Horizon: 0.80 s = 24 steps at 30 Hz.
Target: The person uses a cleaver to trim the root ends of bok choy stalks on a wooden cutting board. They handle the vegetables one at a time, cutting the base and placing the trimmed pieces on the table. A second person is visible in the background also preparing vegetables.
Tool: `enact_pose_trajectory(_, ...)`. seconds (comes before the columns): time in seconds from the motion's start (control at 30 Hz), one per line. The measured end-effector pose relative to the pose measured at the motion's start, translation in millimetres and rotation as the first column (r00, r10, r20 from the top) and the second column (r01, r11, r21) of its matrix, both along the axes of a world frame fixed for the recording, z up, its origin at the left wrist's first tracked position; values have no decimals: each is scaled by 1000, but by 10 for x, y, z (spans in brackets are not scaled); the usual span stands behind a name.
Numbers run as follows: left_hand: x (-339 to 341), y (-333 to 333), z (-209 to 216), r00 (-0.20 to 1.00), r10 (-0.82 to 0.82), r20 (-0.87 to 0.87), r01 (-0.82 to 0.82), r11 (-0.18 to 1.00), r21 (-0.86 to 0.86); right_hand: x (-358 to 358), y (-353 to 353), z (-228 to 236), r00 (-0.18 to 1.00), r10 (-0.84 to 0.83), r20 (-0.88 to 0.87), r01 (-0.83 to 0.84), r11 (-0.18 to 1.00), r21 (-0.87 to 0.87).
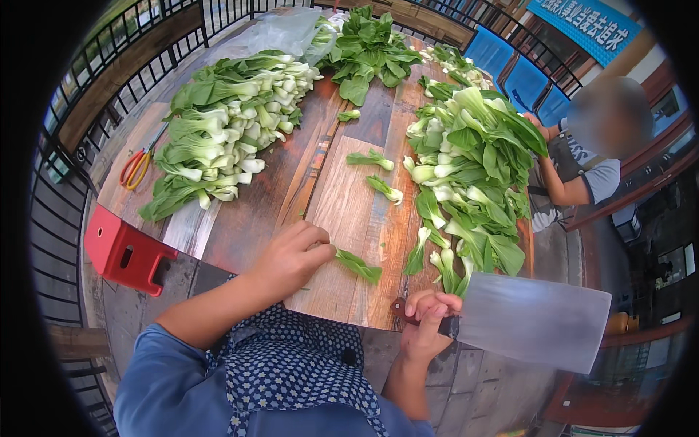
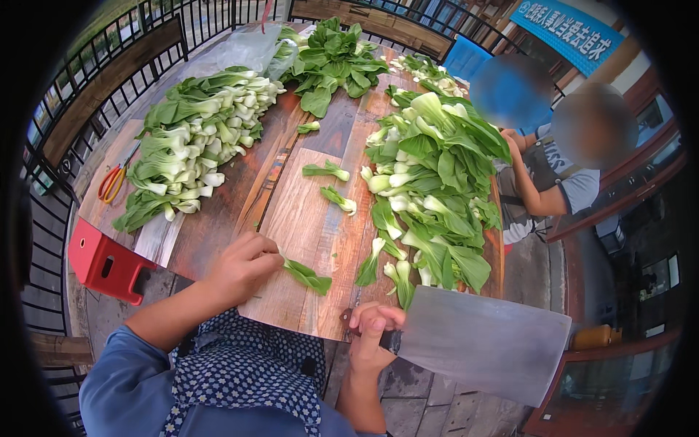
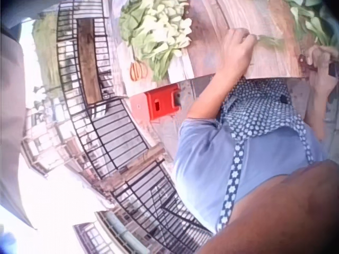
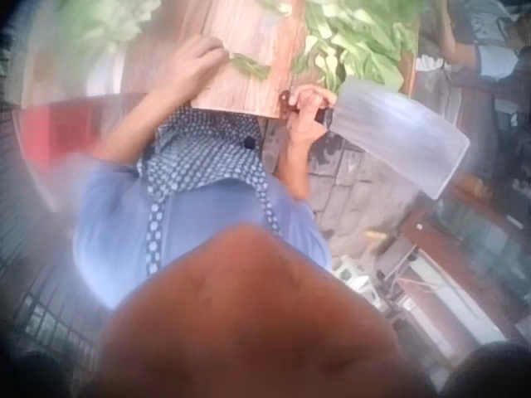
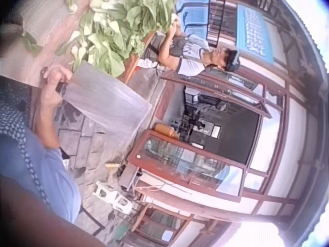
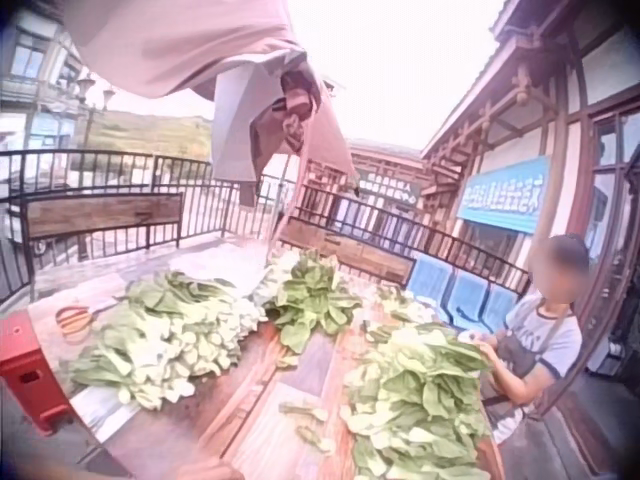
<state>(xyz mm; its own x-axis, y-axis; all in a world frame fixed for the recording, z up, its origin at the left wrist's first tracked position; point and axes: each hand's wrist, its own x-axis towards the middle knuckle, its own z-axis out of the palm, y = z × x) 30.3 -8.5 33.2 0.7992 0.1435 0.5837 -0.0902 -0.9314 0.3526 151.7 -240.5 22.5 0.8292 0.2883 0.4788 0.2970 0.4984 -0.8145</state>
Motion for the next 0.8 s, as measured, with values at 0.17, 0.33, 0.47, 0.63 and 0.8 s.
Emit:
enact_pose_trajectory(0.17,-236,-81,-134,999,-40,-35,37,995,-89,-63,-328,561,994,19,-107,-61,915,-398)
enact_pose_trajectory(0.33,-223,-83,-171,999,-54,6,54,992,-114,4,-529,979,889,350,294,70,531,-844)
enact_pose_trajectory(0.47,-239,-86,-189,999,-32,16,34,993,-117,-69,-459,1356,680,618,395,153,407,-901)
enact_pose_trajectory(0.63,-221,-75,-218,999,-27,34,30,995,-93,-167,-483,1639,686,684,249,121,230,-966)
enact_pose_trajectory(0.8,-228,-71,-212,1000,-26,7,27,992,-124,-192,-427,1816,744,666,57,88,-13,-996)
